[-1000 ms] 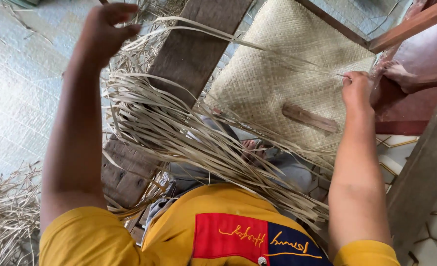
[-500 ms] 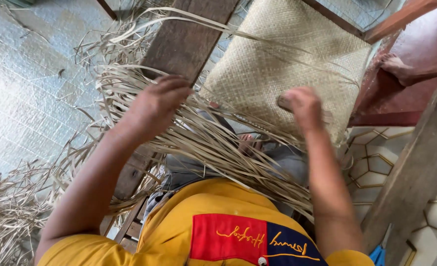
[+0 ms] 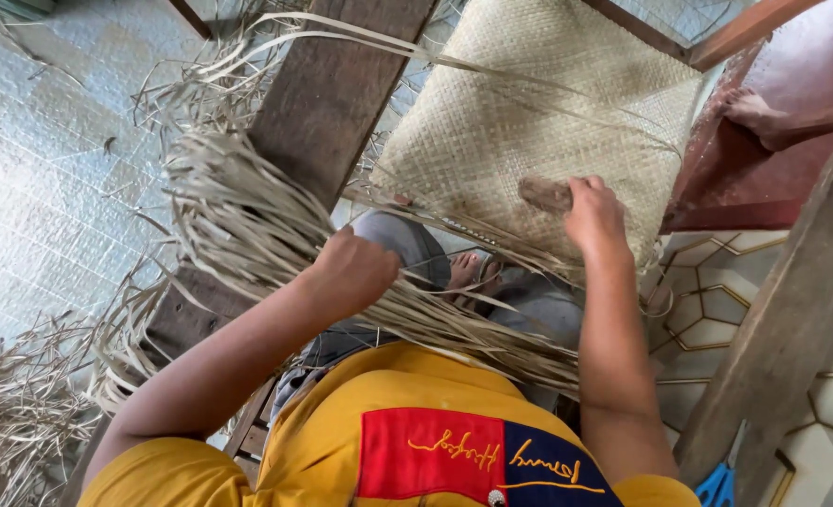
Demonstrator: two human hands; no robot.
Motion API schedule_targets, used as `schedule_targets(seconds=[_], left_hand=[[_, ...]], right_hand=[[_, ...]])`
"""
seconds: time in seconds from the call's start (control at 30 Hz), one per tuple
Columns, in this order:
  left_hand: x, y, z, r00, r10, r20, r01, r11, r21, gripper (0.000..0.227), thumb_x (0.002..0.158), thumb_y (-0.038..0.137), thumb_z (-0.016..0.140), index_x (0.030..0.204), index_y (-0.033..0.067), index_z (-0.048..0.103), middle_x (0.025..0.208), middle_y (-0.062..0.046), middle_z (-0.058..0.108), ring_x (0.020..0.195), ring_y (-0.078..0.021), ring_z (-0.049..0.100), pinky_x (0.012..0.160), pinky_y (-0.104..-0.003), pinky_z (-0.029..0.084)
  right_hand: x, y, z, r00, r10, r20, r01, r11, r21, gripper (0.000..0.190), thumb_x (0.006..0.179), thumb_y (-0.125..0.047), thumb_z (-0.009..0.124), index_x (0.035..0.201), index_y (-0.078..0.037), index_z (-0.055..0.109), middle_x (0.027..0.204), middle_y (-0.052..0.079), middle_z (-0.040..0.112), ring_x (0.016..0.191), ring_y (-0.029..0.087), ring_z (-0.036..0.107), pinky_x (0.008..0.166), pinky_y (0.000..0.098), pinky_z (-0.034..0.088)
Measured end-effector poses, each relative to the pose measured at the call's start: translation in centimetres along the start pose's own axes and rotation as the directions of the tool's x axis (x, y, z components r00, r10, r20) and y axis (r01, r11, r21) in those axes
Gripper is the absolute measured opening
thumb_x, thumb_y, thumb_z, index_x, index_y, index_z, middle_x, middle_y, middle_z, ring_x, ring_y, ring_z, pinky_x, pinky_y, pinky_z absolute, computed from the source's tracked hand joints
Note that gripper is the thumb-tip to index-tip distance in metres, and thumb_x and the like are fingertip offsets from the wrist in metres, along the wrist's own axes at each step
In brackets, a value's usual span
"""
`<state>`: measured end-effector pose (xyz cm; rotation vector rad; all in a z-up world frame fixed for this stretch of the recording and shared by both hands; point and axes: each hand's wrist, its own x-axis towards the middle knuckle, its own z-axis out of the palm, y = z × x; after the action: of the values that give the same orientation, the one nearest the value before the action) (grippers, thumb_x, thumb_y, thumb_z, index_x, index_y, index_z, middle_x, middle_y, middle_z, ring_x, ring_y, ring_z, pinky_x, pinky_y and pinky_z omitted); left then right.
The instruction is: Smoothing and flattening long strips of natural fiber using a small wooden hand tool
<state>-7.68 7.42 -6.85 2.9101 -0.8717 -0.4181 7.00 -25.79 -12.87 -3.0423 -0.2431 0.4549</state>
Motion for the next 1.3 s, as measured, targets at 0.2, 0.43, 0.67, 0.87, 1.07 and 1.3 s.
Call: schedule_targets(seconds=[0.2, 0.43, 0.67, 0.87, 1.07, 1.3], left_hand=[[0.0, 0.5, -0.5, 0.999, -0.023, 0.024, 0.025, 0.998, -0.06, 0.01, 0.074, 0.009, 0.058, 0.068, 0.0105, 0.065, 0.056, -0.007, 0.061, 0.054, -0.0265, 0.063, 0.059, -0.042, 0.044], [0.2, 1.2, -1.6, 0.996, -0.061, 0.066, 0.066, 0.996, -0.063, 0.009, 0.076, 0.008, 0.059, 0.078, 0.0096, 0.067, 0.065, -0.006, 0.064, 0.06, -0.0231, 0.063, 0.061, -0.038, 0.046], [0.4, 1.6, -0.9, 0.994, -0.1, 0.036, 0.102, 0.993, -0.063, 0.009, 0.075, 0.008, 0.059, 0.081, 0.0106, 0.065, 0.067, -0.004, 0.064, 0.062, -0.0212, 0.064, 0.058, -0.036, 0.046], [2.0, 1.3, -3.3, 0.957, -0.273, -0.1, 0.142, 0.738, -0.66, 0.038, 0.087, 0.008, 0.046, 0.121, -0.0088, 0.043, 0.104, -0.026, 0.057, 0.094, -0.0379, 0.058, 0.076, -0.045, 0.049], [4.7, 4.1, -4.5, 0.876, -0.481, -0.023, -0.178, -0.279, -0.944, 0.041, 0.088, 0.02, 0.056, 0.119, -0.0055, 0.047, 0.108, -0.019, 0.057, 0.103, -0.0252, 0.05, 0.089, -0.038, 0.043], [7.0, 5.5, -2.8, 0.61, -0.506, -0.61, -0.375, 0.494, -0.785, 0.01, 0.085, 0.009, 0.059, 0.089, 0.0018, 0.063, 0.078, -0.017, 0.064, 0.066, -0.034, 0.063, 0.056, -0.035, 0.051]], right_hand=[[-0.9, -1.7, -0.6, 0.941, -0.202, -0.27, 0.244, 0.961, 0.133, 0.021, 0.069, -0.007, 0.061, 0.089, -0.013, 0.06, 0.086, 0.005, 0.047, 0.079, 0.033, 0.059, 0.071, 0.0417, 0.05], [-1.8, -13.3, -0.3, 0.863, -0.456, -0.217, 0.499, 0.835, 0.233, 0.023, 0.072, -0.022, 0.067, 0.085, -0.009, 0.053, 0.083, 0.013, 0.056, 0.078, 0.039, 0.06, 0.064, 0.0499, 0.049], [0.9, -12.2, 2.8, 0.936, -0.35, 0.04, 0.35, 0.937, 0.016, 0.025, 0.072, -0.036, 0.059, 0.072, -0.012, 0.062, 0.074, 0.007, 0.061, 0.078, 0.032, 0.062, 0.068, 0.0465, 0.051], [-4.5, -7.9, -5.0, 0.973, -0.219, 0.078, 0.21, 0.972, 0.105, 0.023, 0.073, -0.034, 0.061, 0.074, -0.011, 0.063, 0.078, 0.007, 0.063, 0.082, 0.033, 0.061, 0.07, 0.046, 0.049], [-9.5, -8.8, -9.1, 0.978, -0.209, -0.02, 0.196, 0.871, 0.451, 0.013, 0.065, -0.025, 0.071, 0.072, -0.015, 0.066, 0.072, 0.005, 0.062, 0.079, 0.021, 0.062, 0.067, 0.0345, 0.048], [-10.1, -10.1, -10.5, 0.907, -0.157, -0.391, 0.401, 0.608, 0.685, 0.011, 0.076, -0.016, 0.075, 0.082, -0.01, 0.068, 0.075, 0.007, 0.065, 0.079, 0.022, 0.065, 0.069, 0.0321, 0.049]])
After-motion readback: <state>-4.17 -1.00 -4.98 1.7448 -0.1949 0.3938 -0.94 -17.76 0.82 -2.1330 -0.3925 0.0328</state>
